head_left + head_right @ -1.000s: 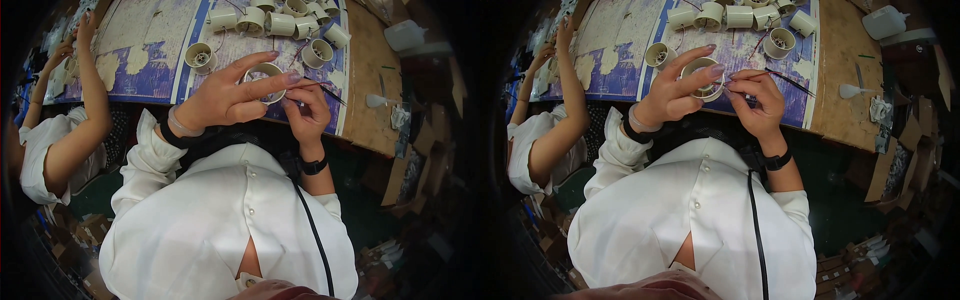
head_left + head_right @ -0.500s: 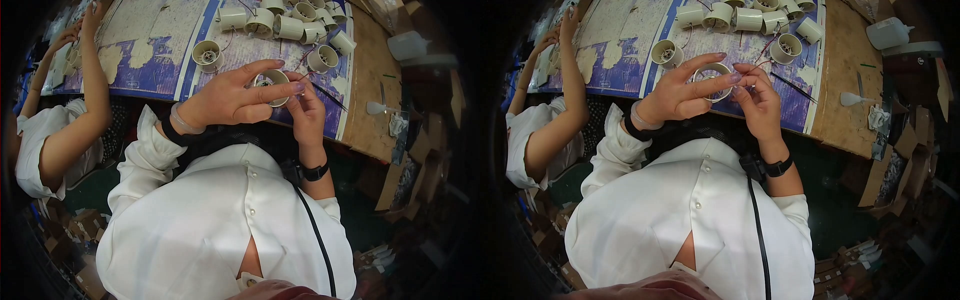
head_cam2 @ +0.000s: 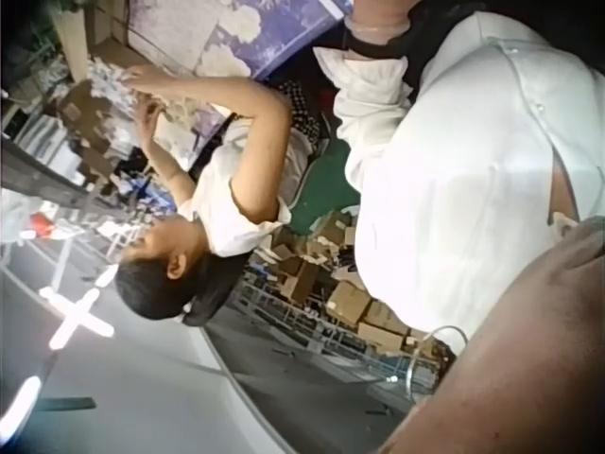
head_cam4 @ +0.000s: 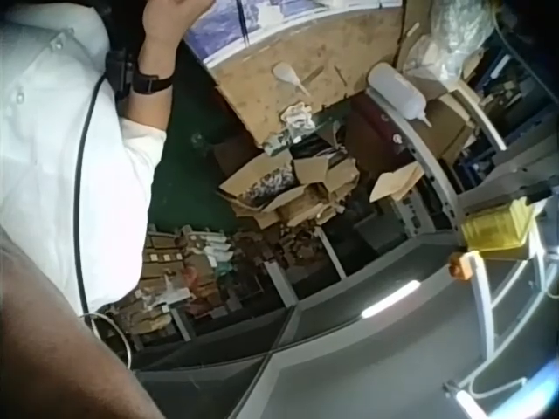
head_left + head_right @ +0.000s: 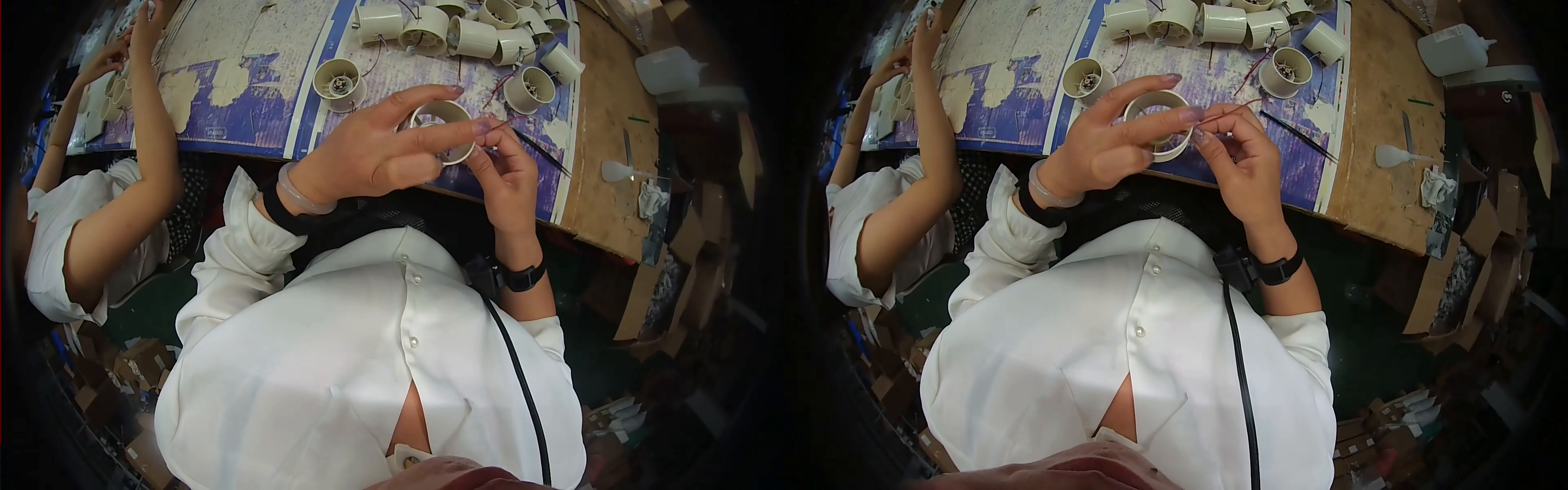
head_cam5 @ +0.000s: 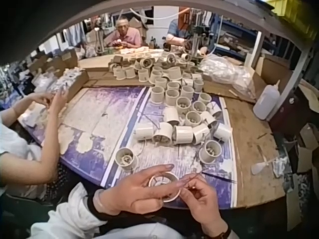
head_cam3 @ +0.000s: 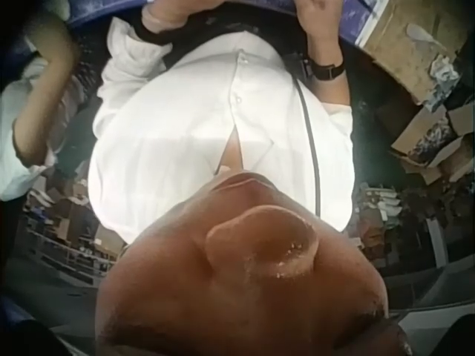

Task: The person assembles a fan component by inserting a motor into a plastic housing, threading wires through a side opening, and applying adhesive from a squeeze bottle. They use tweezers to adjust the internal parts before setting the unit down and reaching for more housings.

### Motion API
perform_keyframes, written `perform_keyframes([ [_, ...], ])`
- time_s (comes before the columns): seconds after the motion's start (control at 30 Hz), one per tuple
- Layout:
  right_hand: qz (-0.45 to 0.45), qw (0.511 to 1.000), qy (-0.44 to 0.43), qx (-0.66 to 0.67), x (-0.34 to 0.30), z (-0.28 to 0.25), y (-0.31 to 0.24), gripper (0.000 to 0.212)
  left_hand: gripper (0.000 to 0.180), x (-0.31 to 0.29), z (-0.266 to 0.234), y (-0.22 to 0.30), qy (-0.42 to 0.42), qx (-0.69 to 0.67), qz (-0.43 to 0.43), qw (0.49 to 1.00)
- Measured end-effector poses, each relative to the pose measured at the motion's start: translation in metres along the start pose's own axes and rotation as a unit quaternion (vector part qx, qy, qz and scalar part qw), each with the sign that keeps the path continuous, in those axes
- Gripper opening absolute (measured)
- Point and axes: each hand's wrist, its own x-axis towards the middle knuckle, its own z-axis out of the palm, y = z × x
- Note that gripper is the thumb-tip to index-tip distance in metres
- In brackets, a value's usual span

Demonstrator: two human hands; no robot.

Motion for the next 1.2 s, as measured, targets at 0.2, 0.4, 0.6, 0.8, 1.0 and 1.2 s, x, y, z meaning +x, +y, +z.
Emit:
perform_keyframes([
  [0.2,0.046,0.998,-0.006,0.046,0.0,-0.004,0.002,0.01,0.018,0.006,0.002,-0.002,0.042,0.031,0.046,0.998],
  [0.4,0.007,0.994,-0.014,0.111,0.002,-0.002,0.004,0.015,0.022,0.006,0.003,0.001,0.036,0.038,0.038,0.998],
  [0.6,-0.024,0.993,0.013,0.112,0.0,0.002,0.012,0.012,0.025,0.005,0.005,0.002,0.035,0.026,0.026,0.999],
  [0.8,-0.023,0.998,0.029,0.05,-0.003,0.007,0.014,0.01,0.034,-0.008,0.009,-0.002,0.044,0.012,-0.024,0.999],
  [1.0,-0.08,0.996,0.023,-0.019,-0.001,0.001,0.01,0.009,0.049,-0.006,0.037,0.0,0.182,-0.15,-0.132,0.963],
  [1.2,-0.111,0.993,0.037,0.012,0.003,0.005,0.004,0.008,0.055,-0.007,0.036,0.004,0.175,-0.249,-0.227,0.925],
])
